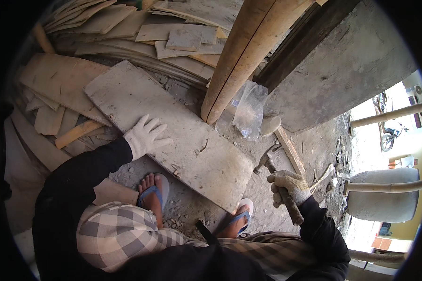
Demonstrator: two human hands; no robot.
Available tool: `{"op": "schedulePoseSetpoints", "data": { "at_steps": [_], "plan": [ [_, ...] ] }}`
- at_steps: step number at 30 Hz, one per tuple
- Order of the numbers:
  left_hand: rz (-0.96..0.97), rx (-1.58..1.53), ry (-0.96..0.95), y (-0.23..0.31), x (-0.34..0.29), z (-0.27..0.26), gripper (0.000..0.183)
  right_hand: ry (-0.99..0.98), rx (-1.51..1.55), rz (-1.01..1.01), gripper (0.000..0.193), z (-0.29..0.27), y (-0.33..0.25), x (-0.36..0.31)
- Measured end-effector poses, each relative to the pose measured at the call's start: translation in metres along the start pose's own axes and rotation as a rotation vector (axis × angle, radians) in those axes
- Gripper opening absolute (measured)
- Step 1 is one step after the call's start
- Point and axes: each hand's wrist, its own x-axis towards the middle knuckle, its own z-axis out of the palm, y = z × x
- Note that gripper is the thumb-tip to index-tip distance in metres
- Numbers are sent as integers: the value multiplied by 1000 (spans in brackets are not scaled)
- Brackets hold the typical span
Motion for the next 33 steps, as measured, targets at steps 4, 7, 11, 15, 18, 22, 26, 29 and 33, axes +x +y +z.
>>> {"op": "schedulePoseSetpoints", "data": {
  "at_steps": [4,7,11,15,18,22,26,29,33],
  "plan": [
    [-71,-57,84,0,-4,30,54,-293,232,-16,34,-12,0,30],
    [-135,-90,76,6,-7,34,55,-455,249,-11,36,-11,1,44],
    [-164,-90,37,9,-5,28,57,-542,158,62,36,3,6,59],
    [-172,-136,9,8,-5,29,59,-708,231,125,37,17,5,68],
    [-203,-97,54,12,-8,32,60,-607,115,23,38,26,2,68],
    [-237,-146,-19,17,-12,35,60,-489,226,-142,50,37,-6,68],
    [-240,-139,-21,18,-10,38,63,-125,-288,-204,33,42,-19,68],
    [-242,-138,-69,18,-9,36,63,59,-741,-860,18,50,-19,76],
    [-223,-141,-2,17,-8,33,66,-44,74,-767,8,70,-16,97]
  ]
}}
